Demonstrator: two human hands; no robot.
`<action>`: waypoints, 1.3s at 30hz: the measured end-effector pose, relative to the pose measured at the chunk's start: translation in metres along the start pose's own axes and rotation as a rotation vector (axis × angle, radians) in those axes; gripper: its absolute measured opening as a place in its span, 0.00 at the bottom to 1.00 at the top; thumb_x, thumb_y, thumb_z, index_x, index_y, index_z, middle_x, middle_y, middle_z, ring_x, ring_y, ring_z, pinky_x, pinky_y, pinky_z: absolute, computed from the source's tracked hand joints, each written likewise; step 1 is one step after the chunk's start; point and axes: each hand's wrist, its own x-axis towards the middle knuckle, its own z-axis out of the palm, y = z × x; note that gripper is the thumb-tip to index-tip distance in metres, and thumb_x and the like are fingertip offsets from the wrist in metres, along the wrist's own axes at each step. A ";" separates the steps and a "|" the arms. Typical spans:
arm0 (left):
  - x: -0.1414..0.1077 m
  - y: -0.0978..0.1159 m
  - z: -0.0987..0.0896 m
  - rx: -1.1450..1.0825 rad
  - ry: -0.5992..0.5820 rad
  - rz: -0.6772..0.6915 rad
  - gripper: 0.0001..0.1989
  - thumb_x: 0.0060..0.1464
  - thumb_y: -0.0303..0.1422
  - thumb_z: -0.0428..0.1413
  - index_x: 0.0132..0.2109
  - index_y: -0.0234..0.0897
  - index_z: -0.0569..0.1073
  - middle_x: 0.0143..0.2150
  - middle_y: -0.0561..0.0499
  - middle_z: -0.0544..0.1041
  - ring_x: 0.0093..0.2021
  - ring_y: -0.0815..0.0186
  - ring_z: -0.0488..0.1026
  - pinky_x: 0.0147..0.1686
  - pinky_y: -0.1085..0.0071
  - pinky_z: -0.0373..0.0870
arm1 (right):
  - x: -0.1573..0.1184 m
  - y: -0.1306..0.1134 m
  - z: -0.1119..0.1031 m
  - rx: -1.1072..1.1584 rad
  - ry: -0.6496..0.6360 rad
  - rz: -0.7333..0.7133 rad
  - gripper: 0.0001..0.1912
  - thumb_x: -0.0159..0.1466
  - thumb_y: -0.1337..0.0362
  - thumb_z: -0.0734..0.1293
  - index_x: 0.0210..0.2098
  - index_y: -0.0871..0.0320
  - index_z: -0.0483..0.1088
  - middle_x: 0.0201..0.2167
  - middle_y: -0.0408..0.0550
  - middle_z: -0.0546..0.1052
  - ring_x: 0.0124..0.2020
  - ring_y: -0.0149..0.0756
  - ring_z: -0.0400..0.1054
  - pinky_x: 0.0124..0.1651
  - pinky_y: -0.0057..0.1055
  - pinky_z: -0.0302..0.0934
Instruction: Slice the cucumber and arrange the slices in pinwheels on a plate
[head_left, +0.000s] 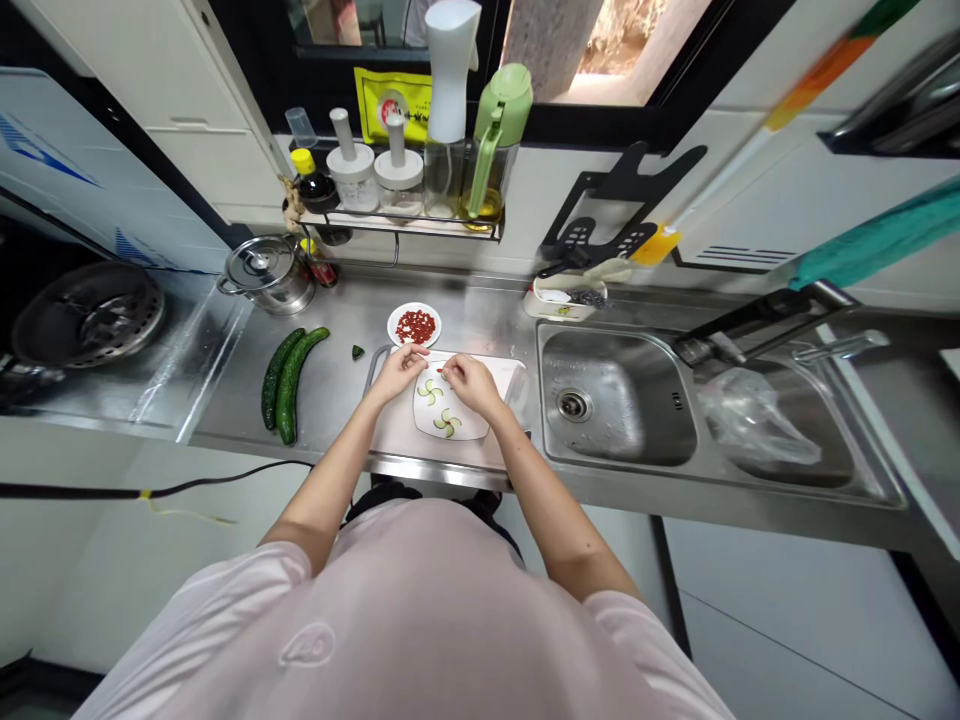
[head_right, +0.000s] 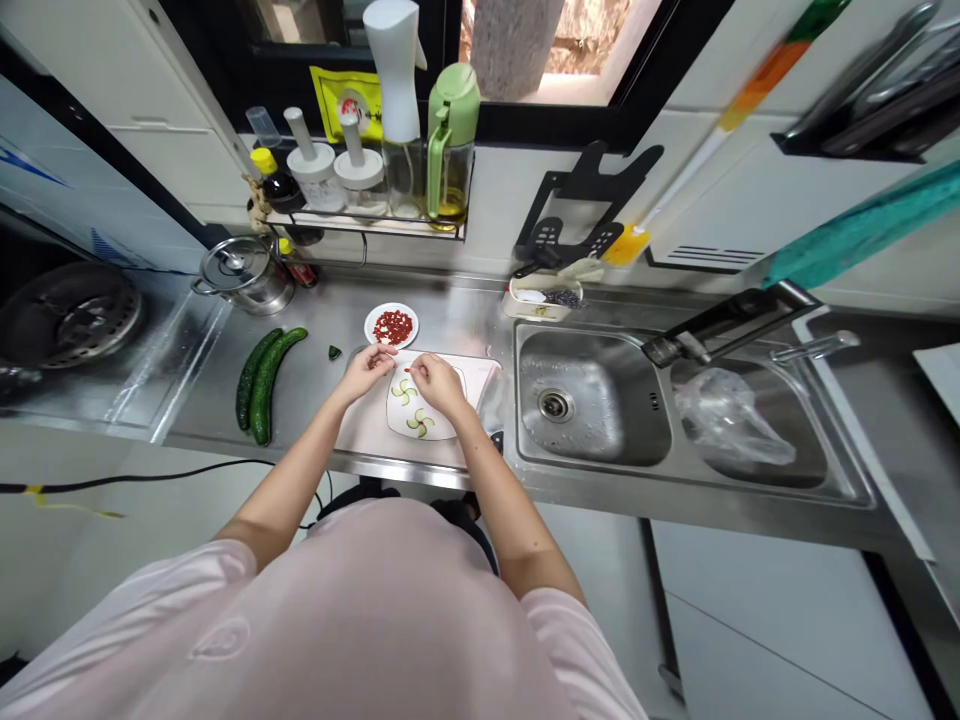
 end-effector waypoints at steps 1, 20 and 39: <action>-0.001 -0.004 -0.001 0.026 0.016 0.002 0.12 0.50 0.33 0.56 0.43 0.35 0.71 0.31 0.53 0.72 0.32 0.71 0.69 0.35 0.75 0.65 | 0.000 0.003 0.003 0.000 -0.003 0.011 0.05 0.61 0.65 0.61 0.33 0.56 0.69 0.30 0.43 0.71 0.32 0.32 0.62 0.34 0.25 0.51; -0.020 -0.061 -0.004 0.557 0.111 -0.119 0.15 0.48 0.30 0.57 0.46 0.37 0.71 0.43 0.48 0.71 0.32 0.69 0.67 0.41 0.68 0.67 | -0.014 0.030 0.053 -0.126 -0.163 0.230 0.08 0.63 0.63 0.59 0.35 0.57 0.69 0.31 0.44 0.74 0.31 0.32 0.64 0.31 0.25 0.49; -0.029 -0.068 0.011 0.607 0.051 -0.214 0.31 0.40 0.30 0.61 0.54 0.42 0.65 0.41 0.51 0.69 0.32 0.68 0.65 0.37 0.69 0.65 | -0.015 0.033 0.080 -0.251 -0.200 0.323 0.10 0.66 0.61 0.58 0.39 0.56 0.69 0.33 0.46 0.75 0.33 0.33 0.66 0.29 0.25 0.47</action>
